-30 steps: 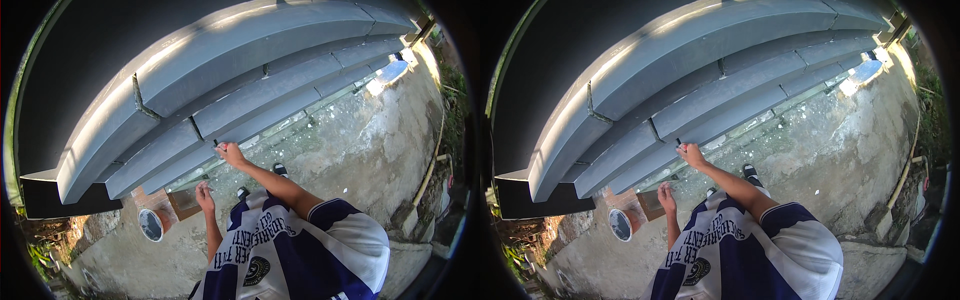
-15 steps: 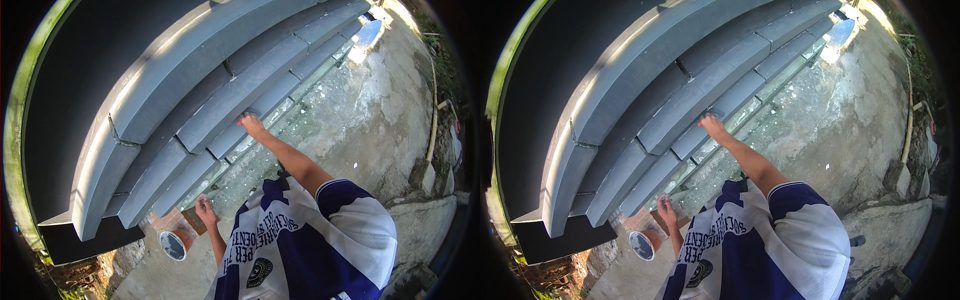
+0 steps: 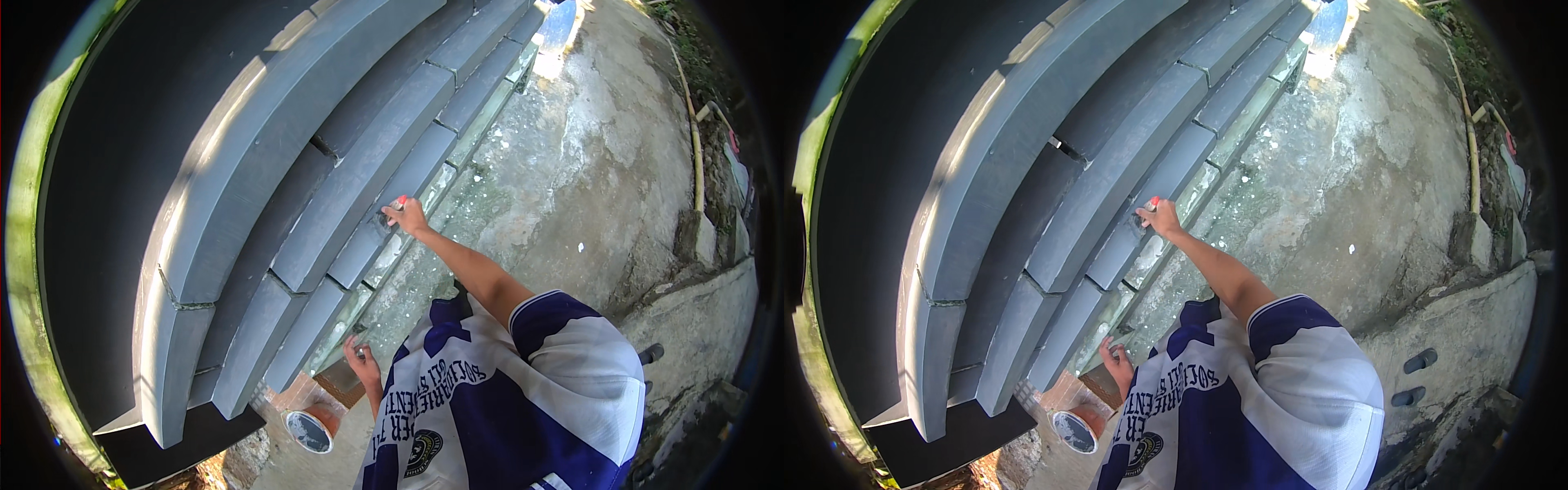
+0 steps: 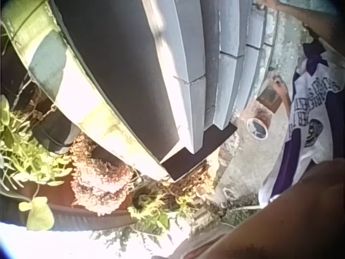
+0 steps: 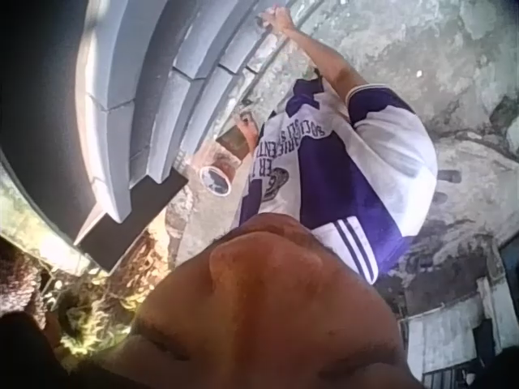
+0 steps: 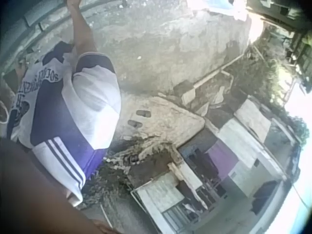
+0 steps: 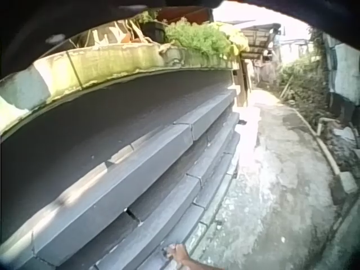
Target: Apply plaster or filler into the grooves of an exterior tiered wall structure using a putty knife.
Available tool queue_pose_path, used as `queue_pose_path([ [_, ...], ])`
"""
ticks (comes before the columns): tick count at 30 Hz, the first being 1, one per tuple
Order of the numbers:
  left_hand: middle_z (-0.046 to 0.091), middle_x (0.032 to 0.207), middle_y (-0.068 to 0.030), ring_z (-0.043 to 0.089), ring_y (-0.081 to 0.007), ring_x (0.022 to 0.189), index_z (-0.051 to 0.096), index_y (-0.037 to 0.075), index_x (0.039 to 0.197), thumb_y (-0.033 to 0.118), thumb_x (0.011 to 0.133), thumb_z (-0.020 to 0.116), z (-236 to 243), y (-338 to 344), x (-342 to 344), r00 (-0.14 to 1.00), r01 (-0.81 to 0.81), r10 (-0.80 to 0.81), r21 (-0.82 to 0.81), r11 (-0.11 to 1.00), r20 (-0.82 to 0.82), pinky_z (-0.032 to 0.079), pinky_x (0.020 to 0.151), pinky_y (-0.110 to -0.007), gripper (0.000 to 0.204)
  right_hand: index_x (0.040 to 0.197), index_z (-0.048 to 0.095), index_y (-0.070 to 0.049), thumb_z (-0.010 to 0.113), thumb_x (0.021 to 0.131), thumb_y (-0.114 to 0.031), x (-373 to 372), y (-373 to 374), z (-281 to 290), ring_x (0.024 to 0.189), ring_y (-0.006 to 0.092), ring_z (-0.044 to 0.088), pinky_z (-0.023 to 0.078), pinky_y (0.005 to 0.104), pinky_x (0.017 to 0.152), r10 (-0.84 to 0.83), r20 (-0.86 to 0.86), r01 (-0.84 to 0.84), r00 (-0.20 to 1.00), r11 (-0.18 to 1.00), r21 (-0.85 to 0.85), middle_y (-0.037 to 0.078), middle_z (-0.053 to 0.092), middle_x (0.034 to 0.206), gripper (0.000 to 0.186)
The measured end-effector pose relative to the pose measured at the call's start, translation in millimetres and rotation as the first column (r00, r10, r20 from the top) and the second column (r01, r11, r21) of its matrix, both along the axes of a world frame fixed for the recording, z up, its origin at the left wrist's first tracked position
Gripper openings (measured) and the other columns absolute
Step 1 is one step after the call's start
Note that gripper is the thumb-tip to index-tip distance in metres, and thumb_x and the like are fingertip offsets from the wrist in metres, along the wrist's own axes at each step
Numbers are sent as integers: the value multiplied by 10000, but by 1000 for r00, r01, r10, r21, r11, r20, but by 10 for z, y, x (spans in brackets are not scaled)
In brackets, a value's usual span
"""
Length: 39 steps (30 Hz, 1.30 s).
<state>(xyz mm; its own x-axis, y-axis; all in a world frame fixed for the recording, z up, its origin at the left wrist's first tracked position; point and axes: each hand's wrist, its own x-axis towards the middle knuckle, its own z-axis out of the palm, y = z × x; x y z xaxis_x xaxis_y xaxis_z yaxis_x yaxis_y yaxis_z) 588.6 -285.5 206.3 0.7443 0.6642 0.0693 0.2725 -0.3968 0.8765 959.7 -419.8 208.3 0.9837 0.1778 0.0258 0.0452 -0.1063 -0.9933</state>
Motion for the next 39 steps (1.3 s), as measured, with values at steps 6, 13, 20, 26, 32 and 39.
queue_pose_path([
  [6,461,1204,-88,550,-139,784,510,60,1113,15,807,540,-69,-67,-179,1000,-26,26,86,996,8,420,604,-229,311,657,605,12,647,784,-233,1189,-974,310,567,209,634,514,315,571,-78,294,210,952,868,-450,150,606,600,279],
  [13,465,1197,-91,564,-146,807,518,58,1096,18,805,544,-209,-149,-23,997,-13,17,53,999,-69,423,584,-237,295,707,659,-62,557,727,-95,943,-258,13,732,224,642,533,306,632,605,454,253,654,390,-885,116,618,830,109],
  [20,466,1203,-98,571,-144,806,539,52,1063,29,802,559,-116,-356,470,995,29,-28,12,1000,-95,418,539,-239,262,686,625,-34,609,754,-230,-298,443,55,649,220,627,505,296,616,715,619,-98,325,677,-730,97,596,671,208],
  [26,465,1214,-97,574,-141,801,548,49,1052,19,800,553,-28,-437,585,993,84,-75,98,992,-93,419,542,-231,254,725,615,37,654,785,-166,523,-136,7,529,169,636,494,273,503,227,-95,-230,969,973,-11,113,627,603,215],
  [32,468,1204,-100,573,-143,805,545,41,1057,18,793,551,-74,-538,474,996,23,-13,110,994,-87,446,564,-247,265,621,584,9,622,804,-163,2024,-1470,138,493,204,623,497,303,487,-218,140,242,966,953,-182,115,603,548,254],
  [39,459,1209,-98,575,-162,813,537,30,1051,13,791,546,-212,-500,534,980,14,-19,-23,1000,-197,456,607,-253,260,735,631,-26,540,774,-84,1837,-978,4,797,239,635,529,335,680,519,430,171,739,474,-864,163,584,939,115],
])
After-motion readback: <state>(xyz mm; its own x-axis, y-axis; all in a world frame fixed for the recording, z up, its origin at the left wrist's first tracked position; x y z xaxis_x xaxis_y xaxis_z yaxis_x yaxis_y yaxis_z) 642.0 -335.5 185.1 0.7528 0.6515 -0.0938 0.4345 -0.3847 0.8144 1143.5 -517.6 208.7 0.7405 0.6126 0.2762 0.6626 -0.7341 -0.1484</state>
